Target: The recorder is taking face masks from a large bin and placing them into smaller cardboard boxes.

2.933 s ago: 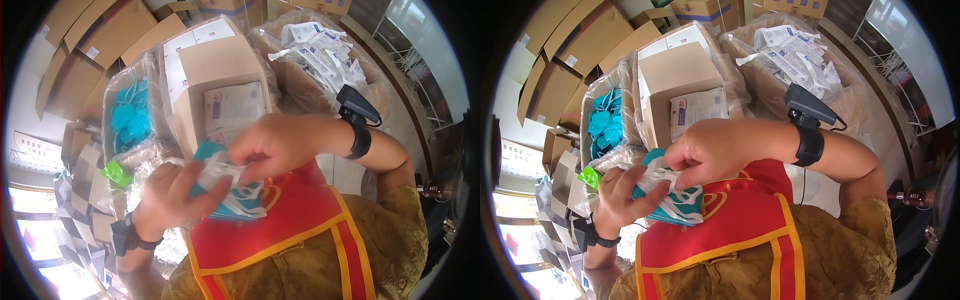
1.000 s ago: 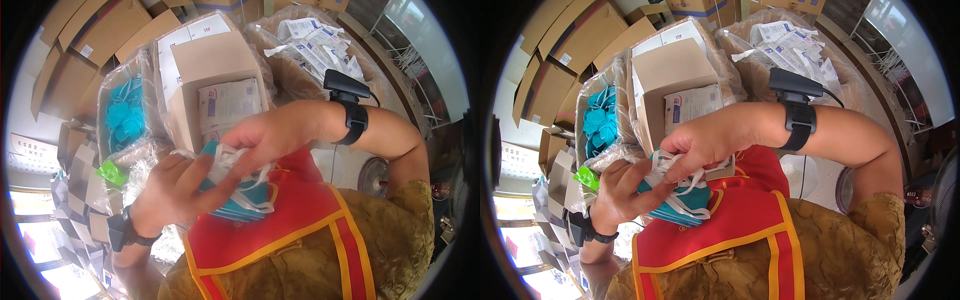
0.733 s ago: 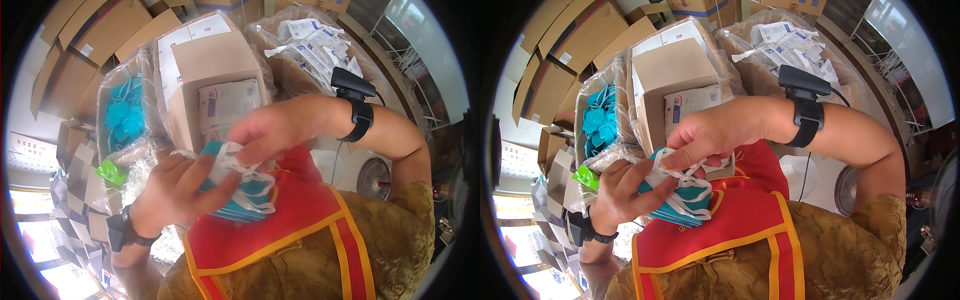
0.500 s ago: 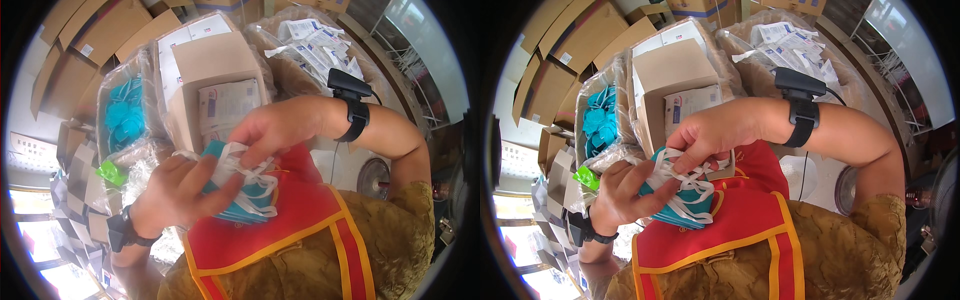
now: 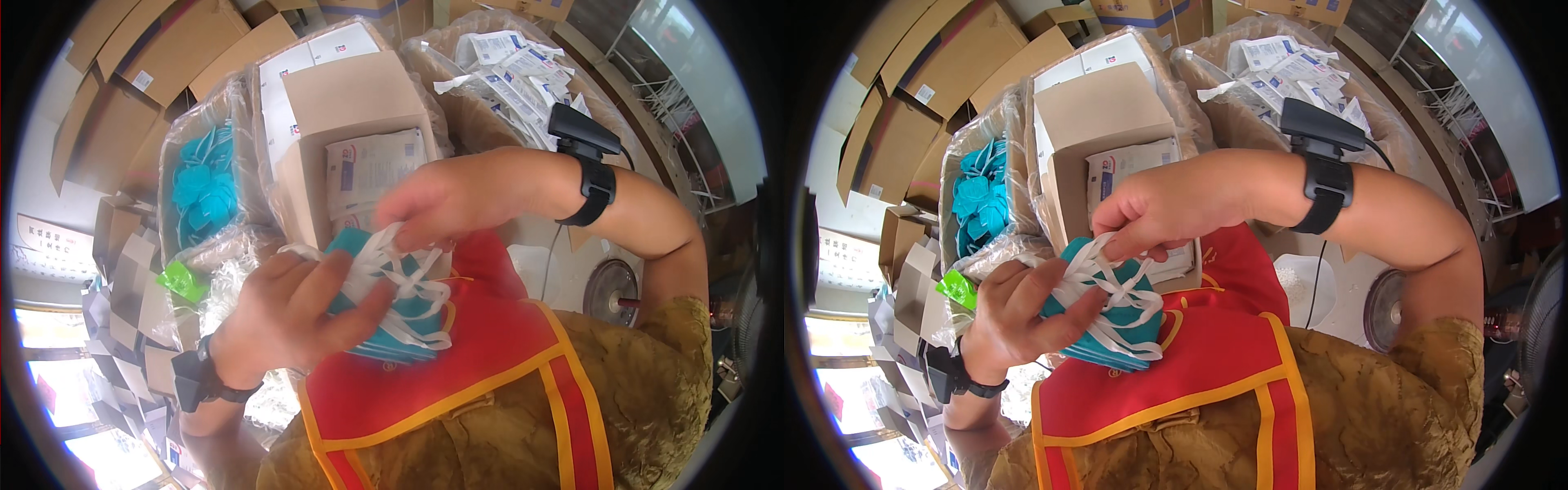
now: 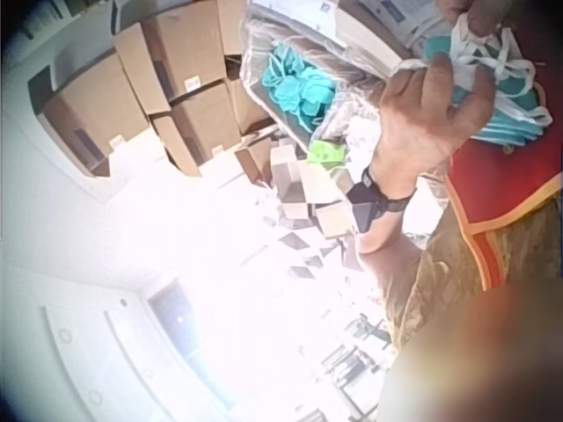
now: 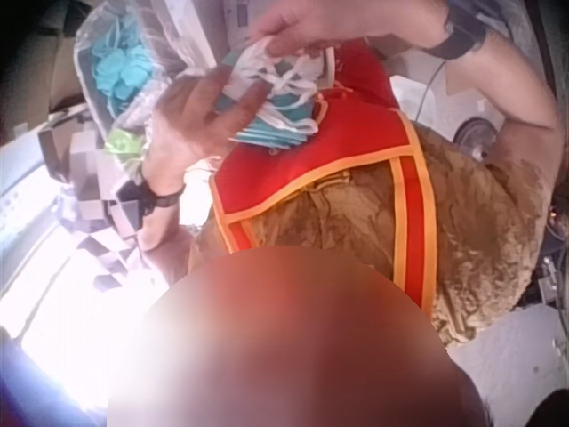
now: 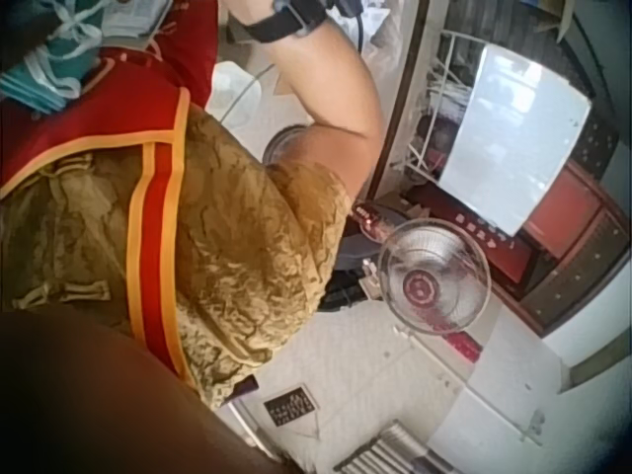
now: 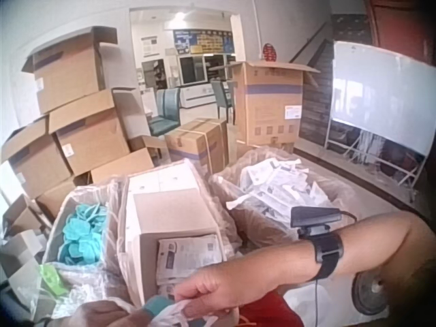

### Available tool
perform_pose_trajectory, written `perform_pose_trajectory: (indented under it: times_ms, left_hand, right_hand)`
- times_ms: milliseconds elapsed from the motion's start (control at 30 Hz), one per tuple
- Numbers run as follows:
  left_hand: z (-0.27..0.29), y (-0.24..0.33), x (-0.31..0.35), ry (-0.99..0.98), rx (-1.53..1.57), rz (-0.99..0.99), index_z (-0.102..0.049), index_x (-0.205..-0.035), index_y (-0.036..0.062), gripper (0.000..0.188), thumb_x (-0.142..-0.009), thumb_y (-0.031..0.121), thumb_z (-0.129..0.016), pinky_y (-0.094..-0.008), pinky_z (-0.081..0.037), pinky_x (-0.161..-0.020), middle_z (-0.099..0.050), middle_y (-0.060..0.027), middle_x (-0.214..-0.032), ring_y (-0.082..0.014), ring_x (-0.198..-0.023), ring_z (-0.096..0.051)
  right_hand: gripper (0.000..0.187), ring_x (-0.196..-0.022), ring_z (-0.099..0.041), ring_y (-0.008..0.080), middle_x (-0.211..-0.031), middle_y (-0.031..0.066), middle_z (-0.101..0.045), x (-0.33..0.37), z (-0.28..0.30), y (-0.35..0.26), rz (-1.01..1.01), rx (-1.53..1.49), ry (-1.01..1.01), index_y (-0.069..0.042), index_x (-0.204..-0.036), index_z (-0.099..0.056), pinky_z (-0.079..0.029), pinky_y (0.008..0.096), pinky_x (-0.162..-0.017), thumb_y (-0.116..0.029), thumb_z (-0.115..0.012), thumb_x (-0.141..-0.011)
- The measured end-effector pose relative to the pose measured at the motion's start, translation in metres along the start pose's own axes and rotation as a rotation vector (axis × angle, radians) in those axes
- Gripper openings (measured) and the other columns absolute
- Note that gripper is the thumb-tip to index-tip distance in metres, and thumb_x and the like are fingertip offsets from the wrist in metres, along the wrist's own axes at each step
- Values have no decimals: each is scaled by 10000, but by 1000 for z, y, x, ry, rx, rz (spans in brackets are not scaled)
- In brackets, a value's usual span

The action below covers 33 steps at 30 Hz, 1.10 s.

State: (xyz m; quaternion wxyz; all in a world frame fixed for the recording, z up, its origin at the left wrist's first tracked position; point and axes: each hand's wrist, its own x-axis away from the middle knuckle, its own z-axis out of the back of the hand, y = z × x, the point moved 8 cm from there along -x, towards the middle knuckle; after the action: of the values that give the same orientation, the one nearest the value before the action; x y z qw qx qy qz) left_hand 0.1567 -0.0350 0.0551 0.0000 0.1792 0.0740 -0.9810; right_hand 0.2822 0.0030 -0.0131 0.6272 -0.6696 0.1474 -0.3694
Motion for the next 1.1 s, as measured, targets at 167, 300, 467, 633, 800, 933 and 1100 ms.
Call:
perform_pose_trajectory:
  times_ms: [167,300,467,633,800,933,1100]
  left_hand:
    - [-2,-5,6,-35,-2,56,-699,-1020,189,449,-573,186,-730,-284,-488,-504,-579,-138,-961,-218,-660,-628]
    - [-1,-8,6,29,-14,23,-660,-1058,174,445,-615,140,-664,-261,-459,-472,-577,-130,-932,-166,-545,-559]
    - [4,-12,5,93,31,80,-636,-1099,64,477,-626,127,-651,-270,-464,-490,-587,-108,-882,-173,-544,-559]
    - [-3,-7,0,30,11,99,-617,-1126,-7,504,-632,95,-634,-273,-459,-497,-588,-94,-848,-180,-546,-559]
    - [7,-19,21,83,49,219,-629,-1003,2,401,-617,110,-651,-302,-427,-449,-571,-86,-784,-201,-507,-530]
    - [16,-16,43,60,20,209,-627,-956,25,346,-634,144,-671,-312,-395,-427,-566,-81,-782,-207,-500,-526]
    - [18,-21,53,52,49,238,-628,-941,44,309,-656,152,-682,-319,-402,-434,-561,-67,-788,-212,-507,-529]
  right_hand:
    - [232,-653,-465,57,-705,-47,-534,17,3,-2,-29,48,46,-42,-901,-612,-391,222,-609,-259,-559,-963]
    - [248,-657,-484,65,-705,-31,-549,24,4,-13,13,87,77,-36,-885,-607,-409,237,-613,-260,-545,-972]
    - [280,-682,-512,77,-727,-16,-564,34,-4,-19,2,119,68,-38,-911,-608,-432,239,-633,-293,-517,-982]
    - [309,-680,-521,90,-722,12,-571,33,-12,-9,-3,-5,40,-39,-928,-600,-434,245,-634,-317,-480,-992]
    - [324,-584,-492,118,-670,38,-538,61,-13,-13,13,336,14,-31,-871,-560,-398,307,-540,-316,-470,-995]
    - [250,-574,-542,230,-676,76,-547,102,-24,-26,191,431,87,-39,-854,-554,-403,360,-531,-262,-526,-966]
    - [188,-612,-553,297,-692,108,-545,126,-25,-27,141,429,116,-43,-860,-559,-406,380,-540,-209,-555,-948]
